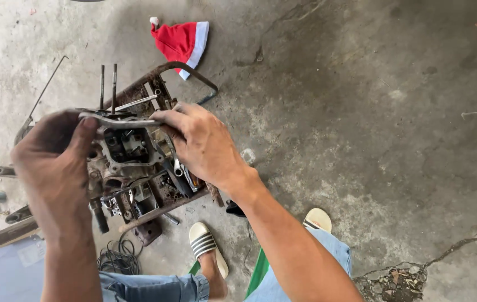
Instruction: The person selects a wrench from a tool basket and uses it to loosen and remove bolts from a disassembled engine block mounted on a stand. The person then removes a metal component from the engine assembly.
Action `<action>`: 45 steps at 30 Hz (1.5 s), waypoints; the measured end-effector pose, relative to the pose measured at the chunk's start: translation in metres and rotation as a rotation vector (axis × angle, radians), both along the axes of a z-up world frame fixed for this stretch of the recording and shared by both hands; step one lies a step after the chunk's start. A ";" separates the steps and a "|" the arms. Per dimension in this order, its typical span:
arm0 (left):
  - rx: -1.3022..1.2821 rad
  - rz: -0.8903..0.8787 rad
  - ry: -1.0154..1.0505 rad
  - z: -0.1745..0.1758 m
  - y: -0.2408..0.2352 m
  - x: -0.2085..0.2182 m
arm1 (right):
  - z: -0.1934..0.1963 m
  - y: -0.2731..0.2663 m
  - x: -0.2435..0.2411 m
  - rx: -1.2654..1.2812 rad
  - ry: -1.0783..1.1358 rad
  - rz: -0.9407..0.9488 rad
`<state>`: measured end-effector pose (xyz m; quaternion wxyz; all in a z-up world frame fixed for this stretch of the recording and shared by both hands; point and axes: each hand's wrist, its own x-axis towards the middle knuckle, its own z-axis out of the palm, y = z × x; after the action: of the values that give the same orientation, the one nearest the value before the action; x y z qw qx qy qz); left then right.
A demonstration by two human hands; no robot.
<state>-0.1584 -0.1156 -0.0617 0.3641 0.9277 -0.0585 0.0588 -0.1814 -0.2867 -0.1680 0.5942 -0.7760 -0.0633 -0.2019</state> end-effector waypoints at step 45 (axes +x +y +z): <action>-1.361 0.388 0.835 -0.114 0.134 -0.069 | 0.034 0.068 -0.047 -0.673 0.566 0.123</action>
<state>-0.2273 0.0187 -0.1759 0.8222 0.4429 0.2917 -0.2068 -0.2287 -0.2186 -0.1340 0.3132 -0.9457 -0.0065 0.0863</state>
